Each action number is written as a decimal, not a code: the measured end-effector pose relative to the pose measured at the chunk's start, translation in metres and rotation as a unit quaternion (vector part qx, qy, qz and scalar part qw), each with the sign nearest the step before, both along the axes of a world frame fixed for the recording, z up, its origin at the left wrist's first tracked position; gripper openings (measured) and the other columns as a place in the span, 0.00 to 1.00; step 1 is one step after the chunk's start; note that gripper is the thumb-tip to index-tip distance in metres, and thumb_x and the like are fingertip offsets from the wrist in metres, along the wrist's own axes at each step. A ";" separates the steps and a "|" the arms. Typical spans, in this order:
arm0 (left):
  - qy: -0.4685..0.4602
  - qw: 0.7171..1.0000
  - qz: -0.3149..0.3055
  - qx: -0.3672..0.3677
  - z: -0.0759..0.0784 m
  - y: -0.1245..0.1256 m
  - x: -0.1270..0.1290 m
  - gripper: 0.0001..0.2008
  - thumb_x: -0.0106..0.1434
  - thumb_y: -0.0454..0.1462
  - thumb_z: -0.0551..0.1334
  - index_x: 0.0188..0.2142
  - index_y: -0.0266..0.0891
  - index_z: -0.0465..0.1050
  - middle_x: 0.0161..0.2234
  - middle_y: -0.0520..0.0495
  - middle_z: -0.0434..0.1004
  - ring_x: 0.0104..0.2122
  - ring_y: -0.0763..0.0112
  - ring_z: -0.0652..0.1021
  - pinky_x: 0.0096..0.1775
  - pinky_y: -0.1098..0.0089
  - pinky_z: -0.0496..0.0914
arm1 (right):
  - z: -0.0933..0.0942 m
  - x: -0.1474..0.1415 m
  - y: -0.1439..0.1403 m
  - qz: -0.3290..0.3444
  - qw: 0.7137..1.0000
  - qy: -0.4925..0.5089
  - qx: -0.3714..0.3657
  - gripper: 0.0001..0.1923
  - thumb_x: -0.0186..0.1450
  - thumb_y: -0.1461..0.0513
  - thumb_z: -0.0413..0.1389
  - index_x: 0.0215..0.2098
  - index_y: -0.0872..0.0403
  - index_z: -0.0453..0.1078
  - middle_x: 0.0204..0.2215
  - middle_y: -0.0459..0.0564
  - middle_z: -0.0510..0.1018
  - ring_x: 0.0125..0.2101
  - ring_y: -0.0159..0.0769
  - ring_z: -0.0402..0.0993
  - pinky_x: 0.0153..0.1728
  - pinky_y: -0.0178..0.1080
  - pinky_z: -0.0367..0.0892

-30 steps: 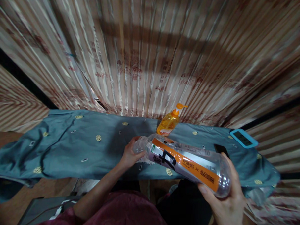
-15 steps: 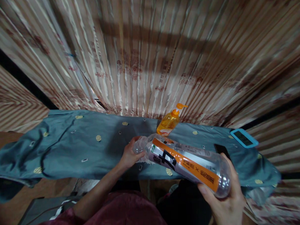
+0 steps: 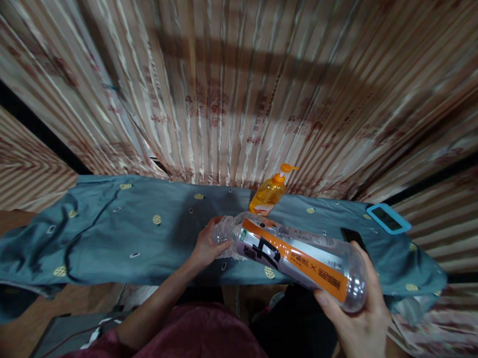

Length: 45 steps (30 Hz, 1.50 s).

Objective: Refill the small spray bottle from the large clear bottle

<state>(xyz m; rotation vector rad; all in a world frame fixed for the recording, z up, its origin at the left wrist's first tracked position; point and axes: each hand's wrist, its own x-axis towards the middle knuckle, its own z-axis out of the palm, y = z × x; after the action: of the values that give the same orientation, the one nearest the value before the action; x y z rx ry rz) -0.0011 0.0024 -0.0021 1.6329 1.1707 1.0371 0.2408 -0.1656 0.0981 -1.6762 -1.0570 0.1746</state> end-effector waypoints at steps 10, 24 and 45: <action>0.008 1.000 -0.001 0.005 0.000 0.000 0.000 0.27 0.51 0.36 0.72 0.51 0.41 0.71 0.50 0.45 0.82 0.50 0.59 0.81 0.55 0.59 0.74 | 0.004 -0.002 0.002 -0.007 1.000 -0.013 -0.008 0.53 0.51 0.45 0.70 0.69 0.52 0.59 0.67 0.59 0.66 0.65 0.69 0.61 0.66 0.70 0.50; 0.012 1.000 0.003 0.005 -0.001 0.000 0.000 0.27 0.51 0.38 0.72 0.51 0.41 0.71 0.50 0.45 0.82 0.50 0.59 0.82 0.54 0.60 0.74 | 0.000 0.000 0.001 -0.006 1.000 -0.015 -0.012 0.54 0.51 0.44 0.69 0.70 0.52 0.58 0.67 0.59 0.65 0.64 0.69 0.62 0.65 0.70 0.52; -0.003 1.000 -0.002 -0.004 0.003 0.000 0.000 0.27 0.50 0.37 0.73 0.51 0.39 0.72 0.49 0.44 0.82 0.50 0.57 0.82 0.55 0.58 0.74 | 0.002 0.000 0.000 -0.002 1.000 -0.020 -0.012 0.53 0.52 0.46 0.69 0.70 0.52 0.57 0.67 0.59 0.64 0.65 0.68 0.61 0.66 0.69 0.51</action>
<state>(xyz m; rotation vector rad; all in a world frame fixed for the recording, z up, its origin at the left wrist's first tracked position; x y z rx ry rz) -0.0006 0.0022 0.0004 1.6237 1.1655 1.0324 0.2408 -0.1659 0.1002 -1.7092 -1.0846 0.1526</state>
